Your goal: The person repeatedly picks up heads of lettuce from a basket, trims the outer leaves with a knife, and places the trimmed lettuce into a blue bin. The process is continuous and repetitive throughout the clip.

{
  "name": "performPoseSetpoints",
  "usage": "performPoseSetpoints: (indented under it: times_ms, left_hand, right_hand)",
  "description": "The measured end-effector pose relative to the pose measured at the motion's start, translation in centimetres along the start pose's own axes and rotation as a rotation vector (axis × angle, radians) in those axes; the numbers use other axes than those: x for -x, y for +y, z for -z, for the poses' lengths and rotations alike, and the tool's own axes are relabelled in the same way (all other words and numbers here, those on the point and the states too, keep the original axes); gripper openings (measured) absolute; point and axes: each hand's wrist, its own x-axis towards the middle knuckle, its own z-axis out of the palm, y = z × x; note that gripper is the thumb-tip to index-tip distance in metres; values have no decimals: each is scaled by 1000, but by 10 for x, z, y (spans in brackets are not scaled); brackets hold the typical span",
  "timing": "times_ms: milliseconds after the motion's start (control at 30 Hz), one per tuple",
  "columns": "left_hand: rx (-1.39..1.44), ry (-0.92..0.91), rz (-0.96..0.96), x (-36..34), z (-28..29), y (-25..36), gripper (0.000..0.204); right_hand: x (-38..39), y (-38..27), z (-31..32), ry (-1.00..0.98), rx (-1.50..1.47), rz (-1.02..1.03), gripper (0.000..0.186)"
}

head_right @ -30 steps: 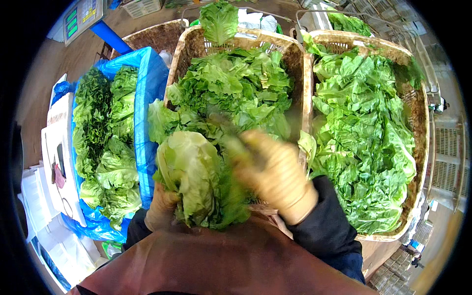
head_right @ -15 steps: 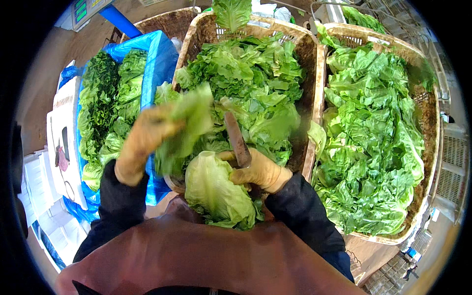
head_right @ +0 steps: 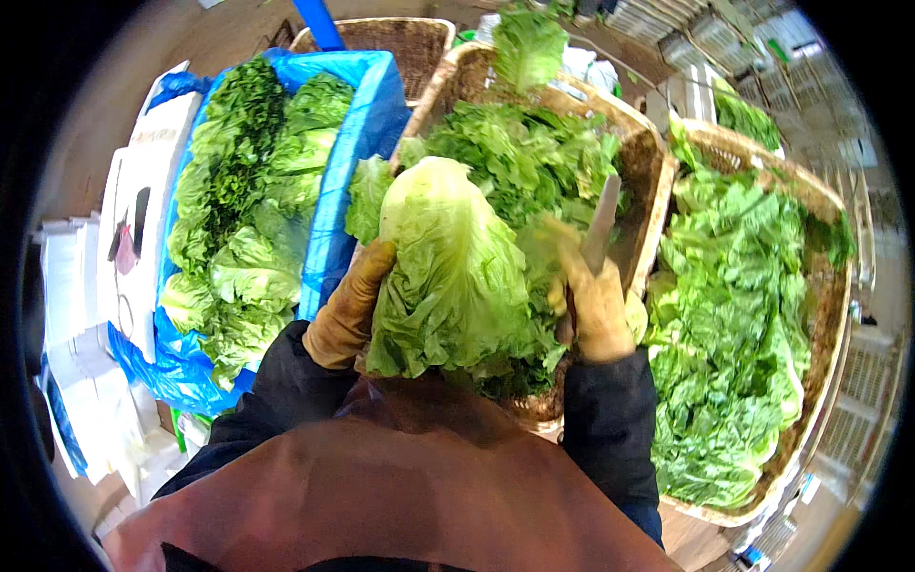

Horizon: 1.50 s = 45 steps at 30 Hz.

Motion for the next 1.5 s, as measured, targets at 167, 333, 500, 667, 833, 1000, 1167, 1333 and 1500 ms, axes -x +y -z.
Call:
performPoseSetpoints:
  times_ms: [167,333,500,667,833,1000,1167,1333,1500]
  left_hand:
    - [66,160,-285,35,19,1,72]
    - [-317,581,-622,148,92,9,77]
    - [-731,1561,-1006,272,133,45,62]
    - [-1031,1722,-943,200,185,68,66]
    - [-1359,2027,-1037,158,255,43,76]
    - [-1232,1886,-997,165,222,65,73]
    - [-1210,1624,-1059,201,191,82,68]
    - [-1381,961,-487,136,61,64,43]
    - [-12,323,-112,18,27,-14,60]
  right_hand:
    - [26,24,-68,-463,78,-66,67]
    - [24,-7,-204,-665,-19,-10,62]
    - [6,-6,-384,-1055,598,334,66]
    - [-11,52,-415,-922,470,587,70]
    - [-3,19,-328,-749,350,580,62]
    - [-66,2,-150,52,724,753,51]
    - [-172,32,-100,118,1292,87,47]
    - [-112,30,-51,99,904,330,32]
    - [9,8,-22,-252,619,741,69]
